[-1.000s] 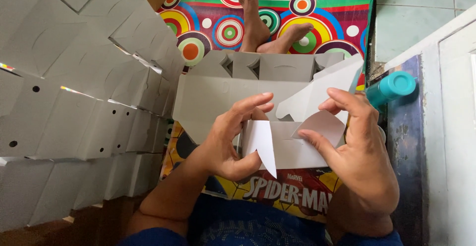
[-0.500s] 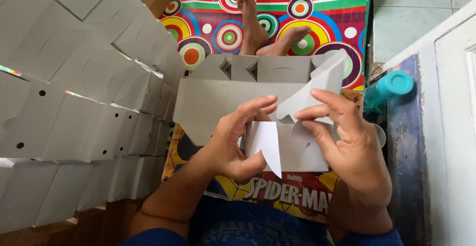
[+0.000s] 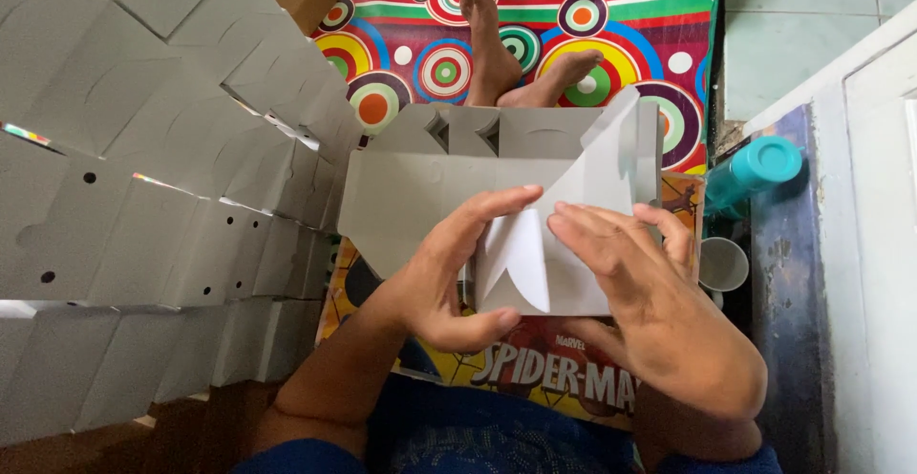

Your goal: The person sits on a colorful mat and repeatedly folds flat white cardboard pieces into small boxes by hand. After forming each box, they place it on a growing stack to the left. A child is visible in the background also handling similar cardboard pieces.

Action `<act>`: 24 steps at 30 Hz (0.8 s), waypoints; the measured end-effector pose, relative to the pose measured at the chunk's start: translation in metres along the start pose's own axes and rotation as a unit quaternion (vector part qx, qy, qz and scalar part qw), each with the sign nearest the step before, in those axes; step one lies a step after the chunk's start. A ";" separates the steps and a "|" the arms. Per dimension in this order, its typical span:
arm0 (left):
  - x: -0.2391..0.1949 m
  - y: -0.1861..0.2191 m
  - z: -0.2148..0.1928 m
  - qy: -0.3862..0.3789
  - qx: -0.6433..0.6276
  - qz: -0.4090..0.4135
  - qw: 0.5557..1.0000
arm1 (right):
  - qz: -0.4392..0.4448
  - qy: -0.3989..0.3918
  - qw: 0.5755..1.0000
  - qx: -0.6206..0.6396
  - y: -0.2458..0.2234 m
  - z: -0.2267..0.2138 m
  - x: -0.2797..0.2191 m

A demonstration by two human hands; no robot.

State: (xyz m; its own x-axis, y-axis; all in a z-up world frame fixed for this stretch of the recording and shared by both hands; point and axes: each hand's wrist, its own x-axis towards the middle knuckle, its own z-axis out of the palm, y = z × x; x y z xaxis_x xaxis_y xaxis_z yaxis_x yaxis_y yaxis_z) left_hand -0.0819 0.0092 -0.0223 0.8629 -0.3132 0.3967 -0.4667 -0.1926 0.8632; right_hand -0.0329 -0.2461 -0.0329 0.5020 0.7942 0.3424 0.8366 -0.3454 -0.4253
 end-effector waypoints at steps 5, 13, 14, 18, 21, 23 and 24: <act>0.008 0.008 0.001 0.014 0.089 -0.044 0.995 | 0.014 0.009 1.000 -0.016 -0.006 -0.001 0.004; 0.005 0.008 0.005 0.153 0.078 -0.195 0.966 | 0.003 0.028 0.999 -0.022 -0.010 -0.002 0.006; 0.005 0.008 0.004 0.153 0.078 -0.194 0.966 | 0.003 0.028 0.999 -0.023 -0.008 -0.001 0.006; 0.005 0.012 -0.002 0.119 0.018 -0.202 0.972 | -0.023 0.040 0.999 -0.009 0.001 0.005 0.005; 0.003 0.014 -0.002 0.103 -0.004 -0.208 0.973 | 0.001 0.060 0.998 0.013 0.006 0.004 0.001; 0.003 0.014 -0.002 0.106 -0.023 -0.211 0.971 | 0.025 0.085 0.996 0.003 0.005 0.002 0.003; 0.003 0.015 -0.003 0.100 -0.018 -0.207 0.973 | 0.061 0.096 0.993 -0.036 0.003 0.000 0.007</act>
